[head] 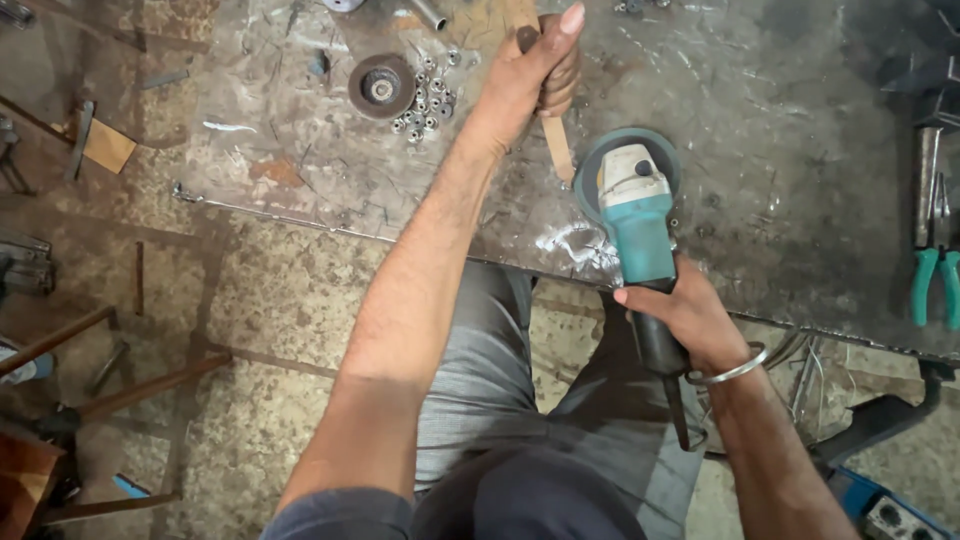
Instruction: Grinding a thin metal piece using an angle grinder on a workbench.
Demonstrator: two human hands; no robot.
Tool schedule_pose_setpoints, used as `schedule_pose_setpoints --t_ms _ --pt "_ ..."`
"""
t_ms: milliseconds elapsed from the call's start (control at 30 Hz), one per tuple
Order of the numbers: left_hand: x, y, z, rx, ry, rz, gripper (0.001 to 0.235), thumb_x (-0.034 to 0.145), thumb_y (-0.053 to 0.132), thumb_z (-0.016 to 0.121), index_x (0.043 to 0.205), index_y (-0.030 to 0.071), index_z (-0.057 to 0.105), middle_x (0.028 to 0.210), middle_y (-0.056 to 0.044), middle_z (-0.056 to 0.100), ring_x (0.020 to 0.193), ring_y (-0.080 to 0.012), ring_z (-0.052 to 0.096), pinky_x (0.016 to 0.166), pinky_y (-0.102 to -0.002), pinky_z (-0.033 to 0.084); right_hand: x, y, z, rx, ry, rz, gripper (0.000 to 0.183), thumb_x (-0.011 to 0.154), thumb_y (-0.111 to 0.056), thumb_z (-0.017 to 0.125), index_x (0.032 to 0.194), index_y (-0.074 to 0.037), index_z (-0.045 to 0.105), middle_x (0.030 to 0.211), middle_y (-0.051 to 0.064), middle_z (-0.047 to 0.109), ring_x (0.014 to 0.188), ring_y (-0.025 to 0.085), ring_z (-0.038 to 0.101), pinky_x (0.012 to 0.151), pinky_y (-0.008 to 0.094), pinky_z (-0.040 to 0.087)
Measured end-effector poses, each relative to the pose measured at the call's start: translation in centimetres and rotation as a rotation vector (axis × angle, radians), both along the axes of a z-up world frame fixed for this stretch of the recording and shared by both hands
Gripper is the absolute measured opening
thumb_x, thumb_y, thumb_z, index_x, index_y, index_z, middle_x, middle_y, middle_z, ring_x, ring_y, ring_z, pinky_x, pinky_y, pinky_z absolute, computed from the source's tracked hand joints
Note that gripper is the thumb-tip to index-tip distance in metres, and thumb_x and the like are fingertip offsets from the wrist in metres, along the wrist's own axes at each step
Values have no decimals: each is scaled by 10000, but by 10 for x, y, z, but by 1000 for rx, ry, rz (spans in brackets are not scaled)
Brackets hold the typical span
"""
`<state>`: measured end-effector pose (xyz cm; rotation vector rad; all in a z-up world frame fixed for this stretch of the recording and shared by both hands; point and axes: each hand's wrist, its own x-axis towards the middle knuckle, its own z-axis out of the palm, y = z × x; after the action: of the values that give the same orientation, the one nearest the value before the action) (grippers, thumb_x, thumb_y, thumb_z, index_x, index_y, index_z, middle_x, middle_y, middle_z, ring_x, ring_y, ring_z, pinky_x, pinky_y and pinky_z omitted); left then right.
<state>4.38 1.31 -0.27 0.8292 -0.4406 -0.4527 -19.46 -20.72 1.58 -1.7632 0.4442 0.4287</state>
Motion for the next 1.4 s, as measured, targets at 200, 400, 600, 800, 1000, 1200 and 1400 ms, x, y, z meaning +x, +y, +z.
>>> schedule_pose_setpoints --t_ms 200,400,600,800,1000,1200,1400 --pt "-3 -2 -2 27 2 149 531 1029 470 653 734 130 372 609 41 298 485 -89 280 443 -304 215 14 0 1 -26 56 -12 407 722 -166 824 1029 -2 613 812 73 673 678 175 667 608 347 526" --pt "-23 -2 -4 42 69 380 485 1010 436 658 736 155 373 595 67 315 460 -66 282 417 -288 206 12 1 -1 128 52 7 409 762 -207 814 1049 -1 607 817 55 638 648 162 637 564 340 522" --pt "-49 -8 -5 77 140 658 368 1022 395 639 784 129 553 615 91 381 491 -40 323 435 -274 228 -8 4 5 116 78 -18 403 774 -193 806 1053 21 610 825 63 639 651 172 665 572 334 528" --pt "-59 -10 -3 140 126 847 341 1041 367 633 814 120 574 633 105 398 532 -27 341 461 -258 250 -18 14 17 113 134 -94 469 746 -175 799 1131 -31 572 842 57 636 651 175 649 570 348 525" --pt "-60 -13 -1 235 -87 988 418 1102 391 610 818 91 547 719 102 398 660 -33 345 556 -263 263 -14 14 13 81 119 -51 452 754 -174 804 1116 -24 577 848 62 624 675 186 645 604 356 516" --pt "-63 -18 2 169 -17 912 400 1073 354 576 828 41 615 687 86 476 637 -44 401 548 -257 315 10 14 10 -315 -5 46 583 683 -263 881 1100 32 599 924 101 679 850 192 629 746 353 512" --pt "-82 -21 24 156 -106 1082 389 1111 354 602 955 -2 607 787 57 541 759 -71 469 675 -308 423 20 21 14 -293 -115 138 591 688 -292 869 1111 34 616 957 103 671 884 185 612 787 345 511"
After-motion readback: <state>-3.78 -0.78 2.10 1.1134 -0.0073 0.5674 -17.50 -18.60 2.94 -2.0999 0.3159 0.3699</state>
